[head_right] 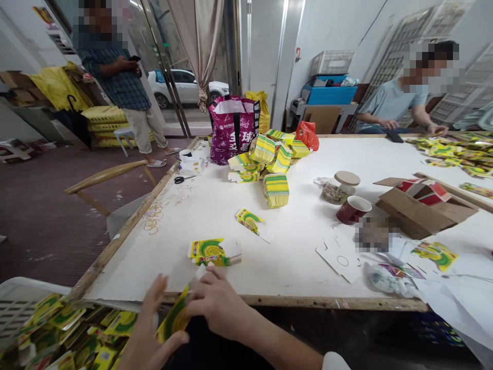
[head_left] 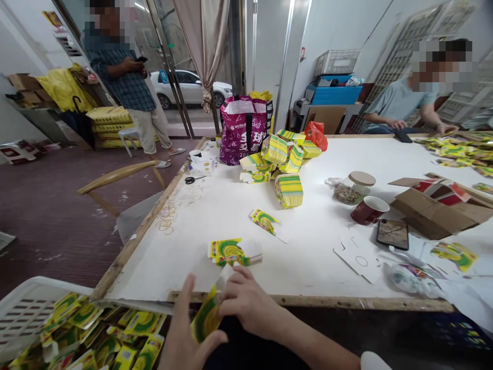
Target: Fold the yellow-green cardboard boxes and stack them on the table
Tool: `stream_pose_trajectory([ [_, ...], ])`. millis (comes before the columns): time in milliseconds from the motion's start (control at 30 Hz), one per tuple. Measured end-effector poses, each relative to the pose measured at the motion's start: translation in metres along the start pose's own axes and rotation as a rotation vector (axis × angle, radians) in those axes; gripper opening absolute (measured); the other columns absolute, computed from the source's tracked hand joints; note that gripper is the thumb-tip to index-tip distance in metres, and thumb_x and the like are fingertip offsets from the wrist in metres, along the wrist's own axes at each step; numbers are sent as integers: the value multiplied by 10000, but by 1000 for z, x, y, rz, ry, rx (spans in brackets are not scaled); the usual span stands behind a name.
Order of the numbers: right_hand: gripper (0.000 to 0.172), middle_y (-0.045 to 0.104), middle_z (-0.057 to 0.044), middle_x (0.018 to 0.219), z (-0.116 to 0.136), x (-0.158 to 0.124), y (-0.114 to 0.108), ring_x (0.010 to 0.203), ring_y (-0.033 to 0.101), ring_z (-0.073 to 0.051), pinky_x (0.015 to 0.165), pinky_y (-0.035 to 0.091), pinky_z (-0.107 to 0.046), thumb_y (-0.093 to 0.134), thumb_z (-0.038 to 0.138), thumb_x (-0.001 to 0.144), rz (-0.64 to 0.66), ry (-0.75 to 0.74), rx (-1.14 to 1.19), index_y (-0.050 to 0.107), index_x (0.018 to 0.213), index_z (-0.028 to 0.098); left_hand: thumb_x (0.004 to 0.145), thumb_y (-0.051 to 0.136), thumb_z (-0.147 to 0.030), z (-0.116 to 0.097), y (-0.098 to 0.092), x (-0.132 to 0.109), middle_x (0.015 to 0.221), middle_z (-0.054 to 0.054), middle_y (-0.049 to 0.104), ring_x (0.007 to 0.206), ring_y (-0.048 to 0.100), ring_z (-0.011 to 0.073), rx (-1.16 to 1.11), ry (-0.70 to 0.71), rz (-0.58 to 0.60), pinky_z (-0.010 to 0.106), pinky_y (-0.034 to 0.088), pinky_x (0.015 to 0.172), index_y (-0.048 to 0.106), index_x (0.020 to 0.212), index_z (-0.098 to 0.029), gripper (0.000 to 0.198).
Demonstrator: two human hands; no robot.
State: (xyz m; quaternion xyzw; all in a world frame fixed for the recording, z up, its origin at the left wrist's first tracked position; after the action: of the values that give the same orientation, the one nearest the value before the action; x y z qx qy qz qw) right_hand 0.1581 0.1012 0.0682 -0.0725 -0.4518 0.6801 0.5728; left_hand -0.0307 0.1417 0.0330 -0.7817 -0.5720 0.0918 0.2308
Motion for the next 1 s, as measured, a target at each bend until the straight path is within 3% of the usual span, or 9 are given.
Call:
stream_pose_trajectory([
  [100,283,647,-24,1115,5,-1,-2,1141,522,-209,1210,155,-461,682,186,857,-155,44,104,676,1118,296,678,761,-569,12,28,3,1077,145,711,996,684,350,103,-141,101,470,570,843,571,1197,-176,678],
  [200,649,476,-137,1418,-17,-6,0,1350,405,-268,1174,281,-453,706,298,832,-380,334,376,452,1426,228,736,691,-582,8,45,-1,971,118,711,892,691,315,153,-137,16,438,570,785,529,1156,-176,606],
  [267,728,495,-157,1397,-31,-9,14,1286,479,-272,1087,398,-429,718,409,820,-380,493,693,406,1443,195,753,682,-523,-2,55,-6,1023,113,707,915,693,299,110,-113,-14,424,566,802,482,1225,-188,612],
  [367,736,617,-100,1161,-35,-9,41,991,604,-213,880,496,-345,782,536,739,-201,616,1096,523,1333,185,767,629,-392,-13,65,-12,1222,142,659,1058,678,295,-9,-62,-44,432,552,888,429,1334,-203,630],
  [500,723,631,-35,954,-42,-11,59,844,587,-147,817,478,-284,846,575,651,-186,682,1294,604,1198,170,778,662,-371,-13,64,-12,1233,170,644,1062,682,316,73,78,-100,436,572,838,442,1304,-201,595],
  [633,877,644,-131,1202,-43,-13,55,1000,634,-224,925,499,-373,763,653,705,-185,610,1212,510,1386,162,776,662,-393,-3,65,-9,984,85,677,833,698,273,119,110,-71,395,568,715,472,1133,-229,436],
  [767,722,426,-150,1534,-15,-11,35,1411,418,-249,1187,313,-402,601,322,913,21,359,724,321,1564,182,728,656,-443,8,71,-5,1013,100,632,838,670,281,-44,-30,-162,440,558,740,450,1195,-219,558],
  [867,571,425,-135,1540,-5,-9,24,1448,384,-199,1199,304,-332,439,102,918,8,274,547,481,1483,165,621,747,-429,11,67,-1,1113,163,600,977,652,333,-48,23,-305,495,553,829,470,1188,-193,674],
  [1000,495,470,-167,1501,-18,-8,18,1440,405,-202,1181,336,-334,433,110,945,-104,292,482,550,1426,132,701,716,-469,14,56,3,1102,159,655,991,664,333,79,20,-165,520,549,874,523,1189,-171,603],
])
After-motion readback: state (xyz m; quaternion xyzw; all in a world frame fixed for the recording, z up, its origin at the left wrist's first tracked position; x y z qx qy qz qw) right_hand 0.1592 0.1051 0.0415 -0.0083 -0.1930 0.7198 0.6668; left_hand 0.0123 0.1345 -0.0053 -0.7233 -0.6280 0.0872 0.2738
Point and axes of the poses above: each hand's wrist, its own x-axis towards the middle knuckle, its own y-axis out of the palm, z = x × y, the point moved 5 cm from there along x, towards the middle knuckle
